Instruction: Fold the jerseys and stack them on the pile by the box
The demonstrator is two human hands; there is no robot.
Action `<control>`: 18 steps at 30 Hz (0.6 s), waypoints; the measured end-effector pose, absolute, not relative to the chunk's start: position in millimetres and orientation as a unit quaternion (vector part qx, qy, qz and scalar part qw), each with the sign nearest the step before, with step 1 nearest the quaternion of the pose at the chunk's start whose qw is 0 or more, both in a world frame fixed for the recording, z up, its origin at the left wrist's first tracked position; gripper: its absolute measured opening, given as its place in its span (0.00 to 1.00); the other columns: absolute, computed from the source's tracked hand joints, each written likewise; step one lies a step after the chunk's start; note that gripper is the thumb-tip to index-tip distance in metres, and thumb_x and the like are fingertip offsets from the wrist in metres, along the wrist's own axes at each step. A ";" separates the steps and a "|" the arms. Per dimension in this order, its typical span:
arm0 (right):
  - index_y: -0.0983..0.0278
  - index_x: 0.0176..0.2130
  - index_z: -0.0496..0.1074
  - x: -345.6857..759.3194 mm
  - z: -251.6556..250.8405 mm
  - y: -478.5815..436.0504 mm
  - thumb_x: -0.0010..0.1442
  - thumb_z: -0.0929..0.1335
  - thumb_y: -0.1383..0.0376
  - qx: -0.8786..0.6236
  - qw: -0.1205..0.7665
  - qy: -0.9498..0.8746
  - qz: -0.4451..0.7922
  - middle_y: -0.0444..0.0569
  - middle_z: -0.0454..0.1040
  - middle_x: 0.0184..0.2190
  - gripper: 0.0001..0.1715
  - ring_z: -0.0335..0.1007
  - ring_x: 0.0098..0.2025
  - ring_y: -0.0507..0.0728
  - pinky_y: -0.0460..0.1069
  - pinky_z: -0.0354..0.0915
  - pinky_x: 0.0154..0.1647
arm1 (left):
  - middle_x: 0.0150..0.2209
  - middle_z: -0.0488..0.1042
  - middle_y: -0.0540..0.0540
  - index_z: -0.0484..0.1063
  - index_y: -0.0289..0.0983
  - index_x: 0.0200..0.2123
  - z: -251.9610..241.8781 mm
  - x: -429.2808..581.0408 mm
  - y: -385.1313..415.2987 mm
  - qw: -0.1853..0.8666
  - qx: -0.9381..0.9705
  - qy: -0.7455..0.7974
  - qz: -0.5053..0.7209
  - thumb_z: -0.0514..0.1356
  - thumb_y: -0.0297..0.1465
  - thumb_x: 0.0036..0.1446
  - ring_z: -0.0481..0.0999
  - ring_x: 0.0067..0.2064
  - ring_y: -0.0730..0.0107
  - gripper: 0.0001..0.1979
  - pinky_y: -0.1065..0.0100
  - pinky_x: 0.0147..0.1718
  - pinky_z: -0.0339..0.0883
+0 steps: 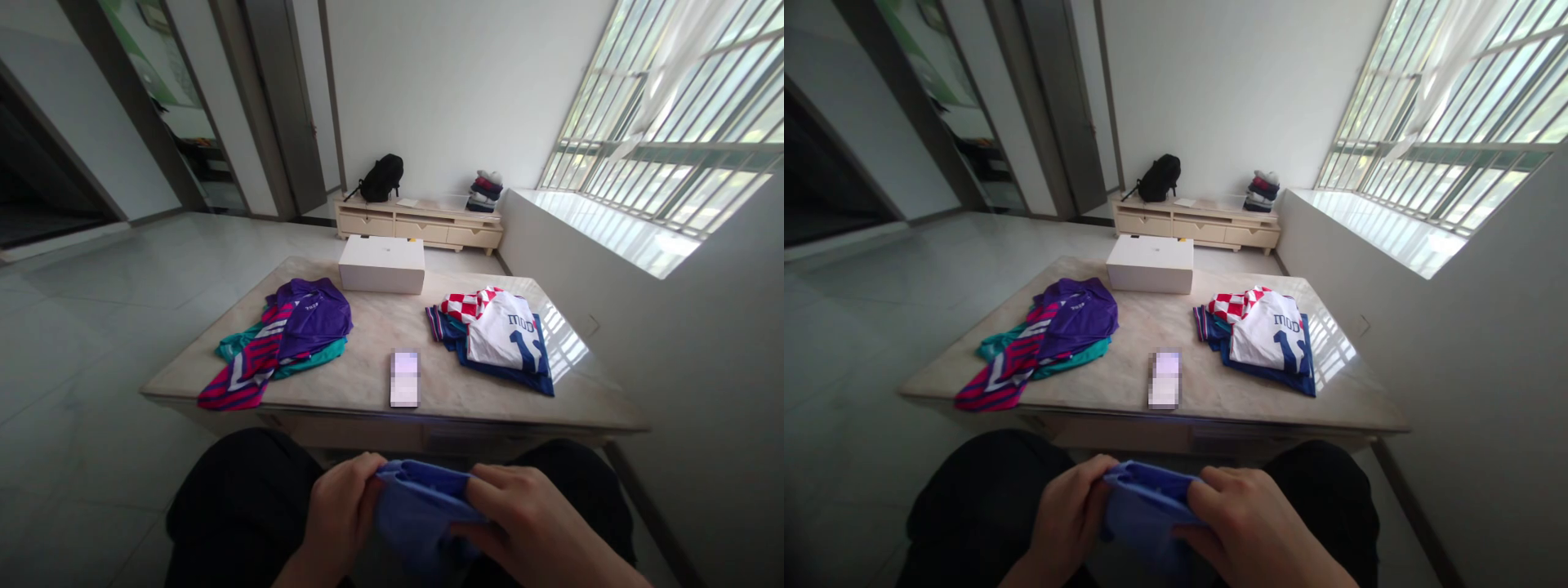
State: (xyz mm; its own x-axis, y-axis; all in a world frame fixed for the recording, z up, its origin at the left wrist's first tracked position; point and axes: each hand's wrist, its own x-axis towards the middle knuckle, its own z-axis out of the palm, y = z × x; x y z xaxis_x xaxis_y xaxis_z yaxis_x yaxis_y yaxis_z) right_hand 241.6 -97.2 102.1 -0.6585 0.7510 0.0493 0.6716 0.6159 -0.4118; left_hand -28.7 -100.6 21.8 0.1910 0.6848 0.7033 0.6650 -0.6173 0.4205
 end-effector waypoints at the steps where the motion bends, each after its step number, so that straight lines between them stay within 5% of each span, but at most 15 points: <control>1: 0.60 0.37 0.70 246.0 102.8 -96.8 0.69 0.70 0.58 -0.397 0.115 -0.890 0.192 0.41 0.76 0.33 0.10 0.73 0.32 0.52 0.47 0.55 0.32 | 0.31 0.81 0.50 0.70 0.39 0.46 23.2 -33.0 -98.1 -0.008 0.791 0.410 0.454 0.49 0.36 0.76 0.81 0.29 0.71 0.12 0.73 0.31 0.72; 7: 0.60 0.36 0.67 264.2 104.6 -97.1 0.70 0.67 0.64 -0.413 0.127 -0.871 0.234 0.41 0.75 0.32 0.08 0.71 0.31 0.51 0.46 0.56 0.32 | 0.37 0.83 0.48 0.70 0.39 0.55 20.9 -44.5 -95.5 -0.025 0.833 0.353 0.425 0.54 0.35 0.74 0.83 0.36 0.71 0.11 0.73 0.40 0.75; 13: 0.59 0.42 0.72 259.9 83.2 -106.7 0.66 0.67 0.68 -0.467 0.201 -0.806 0.303 0.42 0.79 0.34 0.05 0.75 0.33 0.52 0.43 0.63 0.35 | 0.35 0.80 0.49 0.74 0.41 0.42 -0.7 -25.0 -110.8 0.139 0.743 0.475 0.450 0.54 0.32 0.73 0.81 0.36 0.69 0.09 0.72 0.37 0.75; 16: 0.57 0.57 0.72 253.7 67.2 -110.7 0.67 0.69 0.64 -0.500 0.259 -0.753 0.340 0.44 0.82 0.39 0.20 0.78 0.36 0.53 0.42 0.68 0.39 | 0.35 0.80 0.49 0.75 0.41 0.41 -9.5 -17.7 -116.2 0.148 0.682 0.538 0.473 0.55 0.35 0.73 0.82 0.36 0.68 0.10 0.72 0.36 0.76; 18: 0.56 0.69 0.63 250.6 61.3 -110.7 0.66 0.69 0.61 -0.519 0.277 -0.723 0.362 0.43 0.82 0.37 0.34 0.78 0.35 0.54 0.43 0.69 0.40 | 0.35 0.81 0.50 0.75 0.41 0.42 -10.5 -17.0 -116.3 0.132 0.664 0.556 0.482 0.54 0.35 0.73 0.83 0.35 0.68 0.10 0.72 0.35 0.76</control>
State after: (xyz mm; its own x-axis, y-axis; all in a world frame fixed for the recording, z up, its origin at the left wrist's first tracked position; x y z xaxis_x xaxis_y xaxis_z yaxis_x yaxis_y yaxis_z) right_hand 250.6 -110.7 61.3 -0.3076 0.9512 0.0250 0.5490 0.1989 -0.8118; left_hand -17.0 -116.3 -10.5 -0.0830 0.8655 0.4939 0.6111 -0.3473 0.7113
